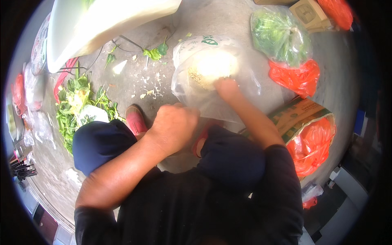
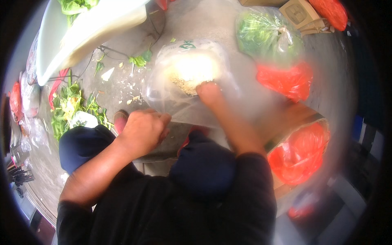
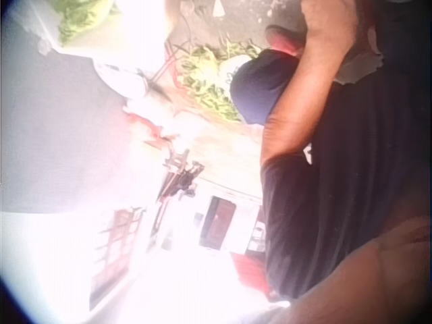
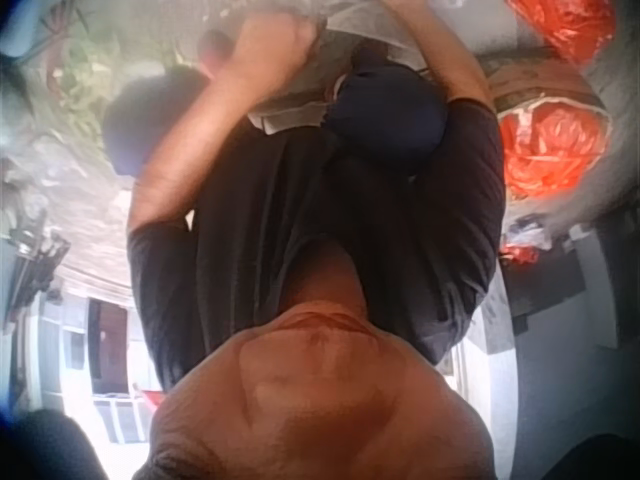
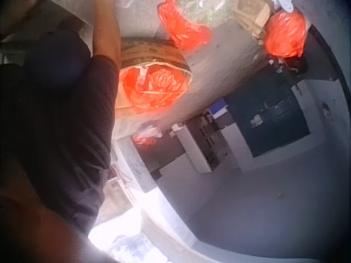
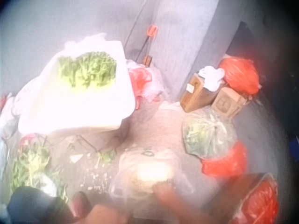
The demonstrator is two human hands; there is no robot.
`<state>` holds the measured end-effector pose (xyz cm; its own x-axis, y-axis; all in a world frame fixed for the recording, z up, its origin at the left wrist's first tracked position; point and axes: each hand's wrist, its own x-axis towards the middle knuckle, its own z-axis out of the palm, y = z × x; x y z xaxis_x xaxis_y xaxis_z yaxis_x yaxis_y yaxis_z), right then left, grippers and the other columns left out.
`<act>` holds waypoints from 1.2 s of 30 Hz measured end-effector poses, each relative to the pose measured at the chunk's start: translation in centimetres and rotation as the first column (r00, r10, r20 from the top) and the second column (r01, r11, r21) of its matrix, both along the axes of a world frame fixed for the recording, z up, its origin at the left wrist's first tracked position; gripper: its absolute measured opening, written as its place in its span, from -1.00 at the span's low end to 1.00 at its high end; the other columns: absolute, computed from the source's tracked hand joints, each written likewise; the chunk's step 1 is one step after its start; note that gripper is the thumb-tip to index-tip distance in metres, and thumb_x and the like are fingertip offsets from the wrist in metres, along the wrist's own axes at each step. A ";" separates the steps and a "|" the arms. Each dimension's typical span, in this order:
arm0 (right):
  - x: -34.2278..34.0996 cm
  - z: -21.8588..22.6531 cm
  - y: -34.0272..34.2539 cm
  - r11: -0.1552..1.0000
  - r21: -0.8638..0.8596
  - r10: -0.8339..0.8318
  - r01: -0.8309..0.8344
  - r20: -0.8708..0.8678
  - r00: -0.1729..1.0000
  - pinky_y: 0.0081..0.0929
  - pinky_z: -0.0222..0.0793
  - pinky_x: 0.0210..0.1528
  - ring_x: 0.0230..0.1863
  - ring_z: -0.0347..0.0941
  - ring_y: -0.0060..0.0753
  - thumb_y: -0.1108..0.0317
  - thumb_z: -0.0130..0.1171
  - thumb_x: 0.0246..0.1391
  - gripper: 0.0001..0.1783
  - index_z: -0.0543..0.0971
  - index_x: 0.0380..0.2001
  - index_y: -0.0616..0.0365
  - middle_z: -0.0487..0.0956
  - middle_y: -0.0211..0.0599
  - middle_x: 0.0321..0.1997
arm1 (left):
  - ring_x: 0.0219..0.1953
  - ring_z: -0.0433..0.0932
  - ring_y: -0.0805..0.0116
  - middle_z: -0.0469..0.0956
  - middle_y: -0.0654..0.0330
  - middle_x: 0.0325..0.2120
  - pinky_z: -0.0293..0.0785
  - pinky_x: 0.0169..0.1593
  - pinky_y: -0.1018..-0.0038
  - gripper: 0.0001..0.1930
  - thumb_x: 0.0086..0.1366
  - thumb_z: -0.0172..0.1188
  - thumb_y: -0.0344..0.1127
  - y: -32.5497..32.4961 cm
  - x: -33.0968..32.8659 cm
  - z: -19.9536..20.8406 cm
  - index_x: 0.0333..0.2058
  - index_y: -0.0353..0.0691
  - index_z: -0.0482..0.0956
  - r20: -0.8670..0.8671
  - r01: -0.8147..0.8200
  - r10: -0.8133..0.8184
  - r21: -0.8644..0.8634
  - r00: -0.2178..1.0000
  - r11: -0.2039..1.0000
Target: The person sits on the floor and prepares vegetables by hand. They separate enoki mushrooms from a plastic bag, trim the roots with a knife, and place the cleaned mushrooms into a white container alongside lettuce and broccoli.
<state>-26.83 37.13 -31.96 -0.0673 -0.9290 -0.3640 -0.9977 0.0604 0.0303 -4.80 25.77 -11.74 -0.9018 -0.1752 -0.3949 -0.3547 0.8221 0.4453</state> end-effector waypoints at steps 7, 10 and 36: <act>-0.3 -0.9 -1.0 0.970 0.243 -0.003 0.012 -0.037 0.999 -0.27 0.46 -0.32 -0.33 0.56 -0.22 0.40 0.00 -0.08 -0.83 0.60 -0.45 0.07 0.59 -0.17 -0.46 | -0.35 0.53 0.15 0.52 0.13 -0.55 0.42 -0.31 0.26 -0.82 0.10 0.14 -0.24 0.3 0.4 -0.6 -0.42 -0.22 0.46 -0.006 0.011 -0.011 -0.007 1.000 1.000; -0.5 -0.3 -1.4 0.959 0.280 0.052 -0.038 -0.040 0.998 -0.26 0.46 -0.30 -0.32 0.56 -0.19 0.35 0.07 -0.11 -0.81 0.61 -0.39 0.08 0.59 -0.12 -0.44 | -0.37 0.53 0.15 0.52 0.13 -0.55 0.42 -0.33 0.26 -0.84 0.09 0.13 -0.25 0.2 0.4 -0.6 -0.44 -0.22 0.46 -0.008 0.000 0.000 -0.004 1.000 1.000; -1.4 26.6 -5.8 0.795 0.405 -0.085 0.451 0.811 -0.579 -0.45 0.35 -0.56 -0.49 0.45 -0.36 0.32 0.09 0.01 -0.73 0.42 -0.20 0.18 0.50 -0.23 -0.36 | -0.33 0.55 0.11 0.55 0.13 -0.45 0.45 -0.32 0.24 -0.72 0.09 0.17 -0.16 -0.1 2.2 3.5 -0.27 -0.15 0.43 -0.136 0.025 -0.008 0.119 0.991 0.993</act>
